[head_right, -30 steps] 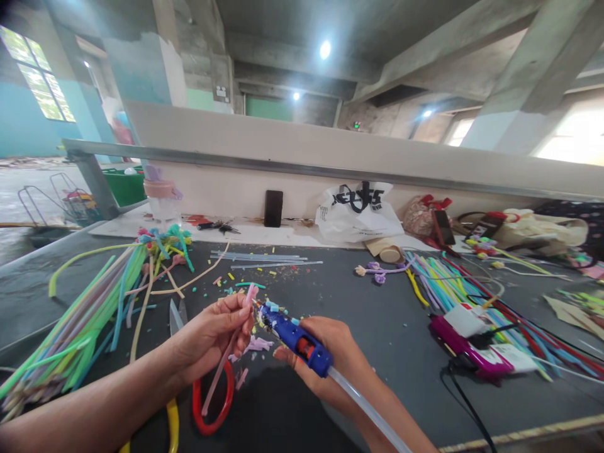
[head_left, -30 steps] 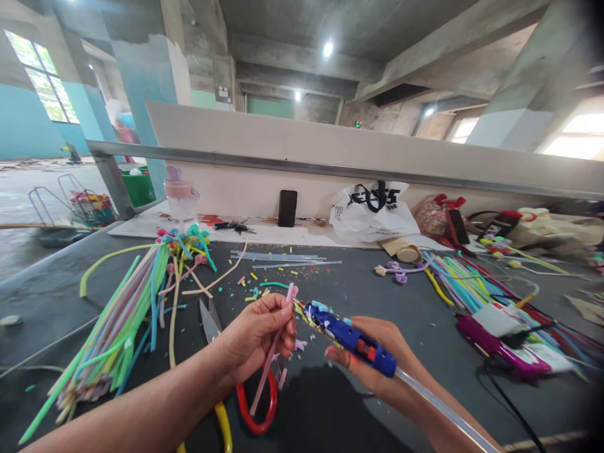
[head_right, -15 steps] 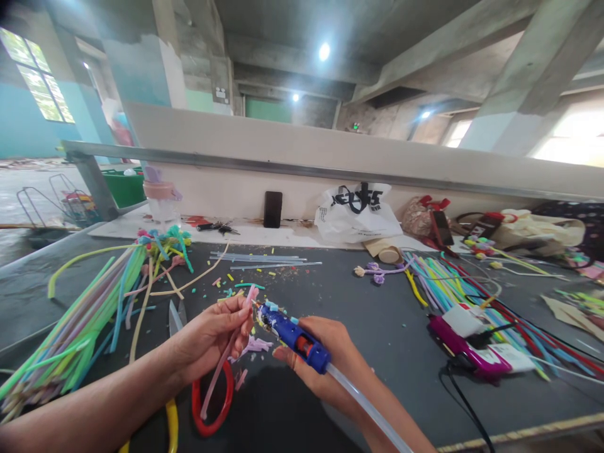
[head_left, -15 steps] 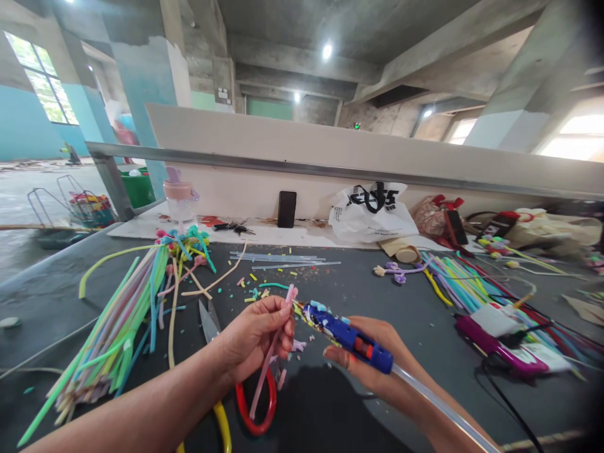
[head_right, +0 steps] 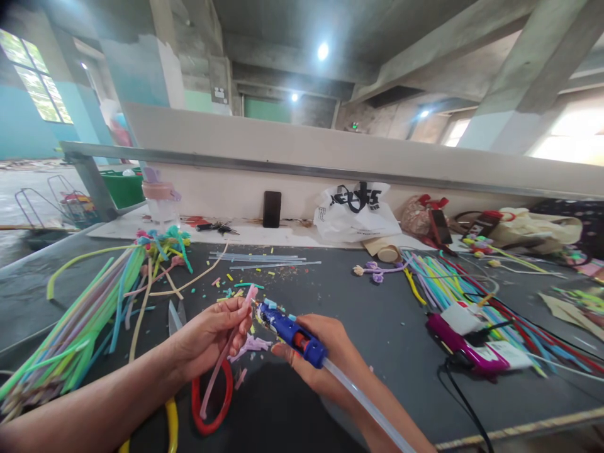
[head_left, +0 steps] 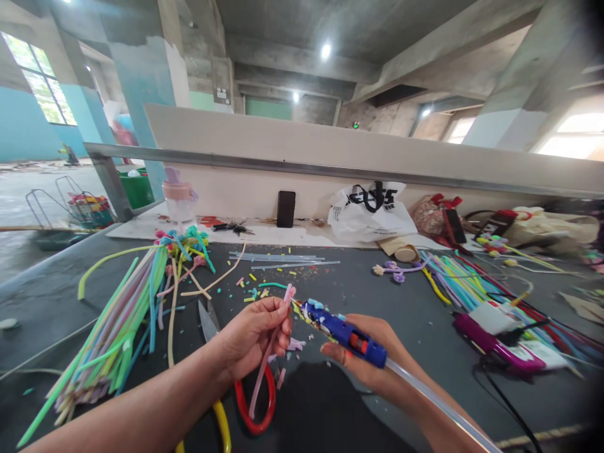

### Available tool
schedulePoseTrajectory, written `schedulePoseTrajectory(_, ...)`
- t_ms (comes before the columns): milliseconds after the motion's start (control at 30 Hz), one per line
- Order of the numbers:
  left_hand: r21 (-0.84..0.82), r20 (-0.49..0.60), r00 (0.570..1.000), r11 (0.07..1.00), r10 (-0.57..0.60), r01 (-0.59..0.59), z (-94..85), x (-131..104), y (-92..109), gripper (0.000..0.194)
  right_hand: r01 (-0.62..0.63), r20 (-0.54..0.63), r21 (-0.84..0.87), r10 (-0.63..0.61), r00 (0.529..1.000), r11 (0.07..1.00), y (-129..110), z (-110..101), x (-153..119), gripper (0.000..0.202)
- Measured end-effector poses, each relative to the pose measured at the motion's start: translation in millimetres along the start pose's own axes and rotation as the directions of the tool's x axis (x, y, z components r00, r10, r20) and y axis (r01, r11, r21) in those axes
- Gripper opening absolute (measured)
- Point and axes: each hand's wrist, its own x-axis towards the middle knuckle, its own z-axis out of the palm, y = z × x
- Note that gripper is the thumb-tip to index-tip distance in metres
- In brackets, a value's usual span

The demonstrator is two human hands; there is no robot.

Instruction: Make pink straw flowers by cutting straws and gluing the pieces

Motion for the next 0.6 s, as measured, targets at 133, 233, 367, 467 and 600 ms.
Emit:
schedulePoseTrajectory(133, 0.000, 0.017, 1.000, 1.000, -0.010, 0.010, 0.8, -0.2, 0.9, 0.015, -0.024, -0.012, -0.010, 0.023, 1.000, 1.000, 5.1, -1.3, 1.4, 0.034)
schedulePoseTrajectory(233, 0.005, 0.007, 1.000, 1.000, -0.010, 0.010, 0.8, -0.2, 2.1, 0.015, -0.049, -0.027, -0.012, 0.049, 0.998, 0.999, 7.3, -2.4, 1.1, 0.034)
schedulePoseTrajectory(367, 0.013, 0.002, 1.000, 1.000, -0.004, 0.004, 0.7, -0.5, 1.4, 0.014, 0.006, 0.029, -0.024, -0.005, 1.000, 1.000, 5.3, 1.8, -0.5, 0.033)
schedulePoseTrajectory(467, 0.018, 0.014, 1.000, 1.000, 0.005, -0.005, 1.0, -0.6, 0.2, 0.015, 0.003, 0.030, -0.055, -0.001, 1.000, 0.998, 4.3, 4.7, -0.7, 0.035)
schedulePoseTrajectory(600, 0.018, 0.016, 1.000, 1.000, 0.007, -0.008, 0.4, 0.3, -0.4, 0.016, 0.005, 0.019, -0.055, -0.004, 1.000, 0.998, 4.9, 3.3, -0.5, 0.036)
